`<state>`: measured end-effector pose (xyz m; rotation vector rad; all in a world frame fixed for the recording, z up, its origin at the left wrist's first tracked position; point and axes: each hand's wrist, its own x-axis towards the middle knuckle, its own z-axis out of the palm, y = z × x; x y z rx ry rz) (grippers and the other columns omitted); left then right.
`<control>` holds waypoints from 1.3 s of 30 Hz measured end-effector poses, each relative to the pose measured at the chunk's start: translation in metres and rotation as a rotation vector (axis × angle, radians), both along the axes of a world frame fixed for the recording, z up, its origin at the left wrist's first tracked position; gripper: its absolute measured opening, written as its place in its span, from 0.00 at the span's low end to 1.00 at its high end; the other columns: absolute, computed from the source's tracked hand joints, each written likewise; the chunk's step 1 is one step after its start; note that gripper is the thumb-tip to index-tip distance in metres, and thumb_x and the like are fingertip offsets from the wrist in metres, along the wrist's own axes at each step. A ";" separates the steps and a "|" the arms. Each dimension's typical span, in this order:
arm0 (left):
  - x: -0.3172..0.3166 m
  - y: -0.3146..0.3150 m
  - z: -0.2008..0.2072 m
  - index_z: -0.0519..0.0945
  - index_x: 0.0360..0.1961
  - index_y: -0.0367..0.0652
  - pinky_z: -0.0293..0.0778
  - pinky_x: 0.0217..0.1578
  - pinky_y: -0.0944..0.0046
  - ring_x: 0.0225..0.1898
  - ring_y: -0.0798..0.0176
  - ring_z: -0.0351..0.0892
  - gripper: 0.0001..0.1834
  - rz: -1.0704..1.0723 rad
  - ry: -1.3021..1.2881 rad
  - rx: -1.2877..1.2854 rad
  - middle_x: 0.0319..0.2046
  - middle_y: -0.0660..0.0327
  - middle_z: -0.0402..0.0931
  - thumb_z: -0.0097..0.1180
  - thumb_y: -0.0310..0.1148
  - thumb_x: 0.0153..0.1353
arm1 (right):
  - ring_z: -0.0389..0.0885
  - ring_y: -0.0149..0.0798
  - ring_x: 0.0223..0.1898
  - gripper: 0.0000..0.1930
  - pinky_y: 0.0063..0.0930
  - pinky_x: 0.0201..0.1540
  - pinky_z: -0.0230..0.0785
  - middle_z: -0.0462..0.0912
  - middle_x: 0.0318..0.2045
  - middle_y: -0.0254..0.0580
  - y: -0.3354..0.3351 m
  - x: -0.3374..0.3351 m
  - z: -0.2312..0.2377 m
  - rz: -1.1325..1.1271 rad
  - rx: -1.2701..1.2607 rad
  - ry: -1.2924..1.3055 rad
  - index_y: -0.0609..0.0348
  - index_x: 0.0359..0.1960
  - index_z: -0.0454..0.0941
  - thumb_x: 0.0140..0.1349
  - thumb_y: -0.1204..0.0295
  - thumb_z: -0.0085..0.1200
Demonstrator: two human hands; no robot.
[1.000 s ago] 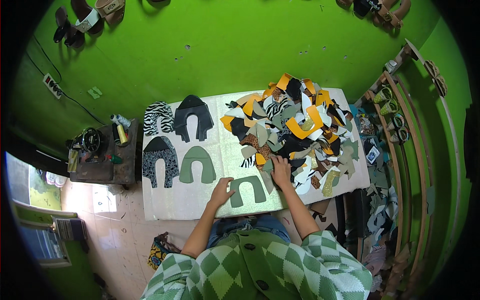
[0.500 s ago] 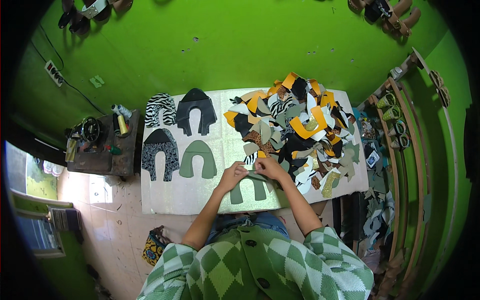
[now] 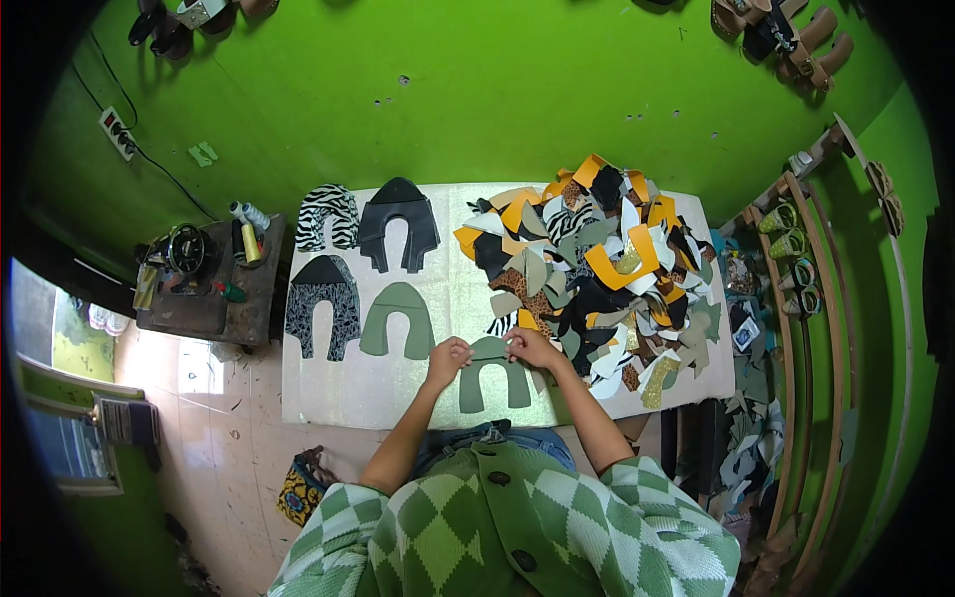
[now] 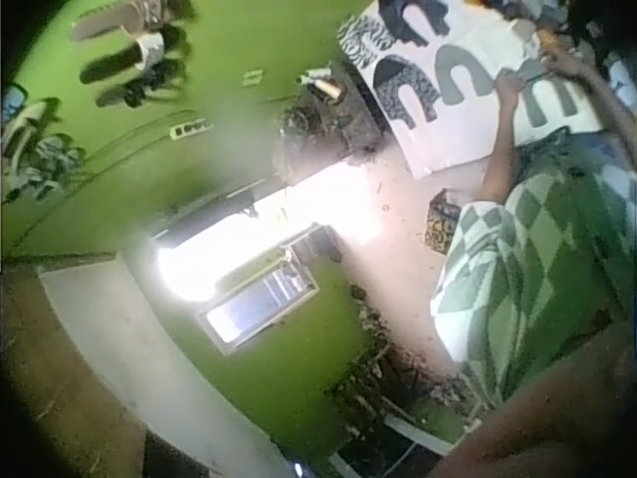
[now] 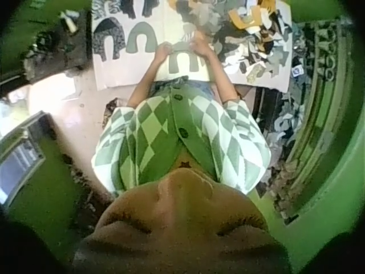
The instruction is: Sorting and organizing cut leather shoe upper components on a workbench.
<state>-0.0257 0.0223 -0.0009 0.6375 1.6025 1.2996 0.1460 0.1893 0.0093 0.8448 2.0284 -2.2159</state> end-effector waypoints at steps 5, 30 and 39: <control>-0.002 -0.009 -0.024 0.76 0.33 0.35 0.74 0.27 0.72 0.25 0.70 0.78 0.08 0.004 0.053 0.042 0.25 0.59 0.78 0.61 0.23 0.52 | 0.72 0.21 0.26 0.10 0.16 0.28 0.65 0.76 0.24 0.30 -0.005 0.000 0.003 -0.031 0.163 0.022 0.64 0.38 0.75 0.54 0.81 0.57; 0.010 0.000 -0.015 0.77 0.30 0.36 0.76 0.31 0.68 0.26 0.66 0.81 0.10 0.141 0.450 -0.158 0.24 0.57 0.80 0.61 0.23 0.44 | 0.70 0.24 0.20 0.08 0.19 0.26 0.65 0.74 0.17 0.34 -0.034 -0.001 0.001 -0.365 0.563 -0.066 0.63 0.25 0.75 0.46 0.81 0.63; 0.019 0.002 -0.005 0.76 0.30 0.36 0.75 0.30 0.66 0.26 0.63 0.80 0.08 0.170 0.510 -0.132 0.23 0.56 0.79 0.58 0.22 0.45 | 0.76 0.36 0.23 0.09 0.26 0.29 0.69 0.77 0.22 0.43 -0.039 0.002 0.003 -0.363 0.619 -0.044 0.65 0.26 0.74 0.46 0.80 0.62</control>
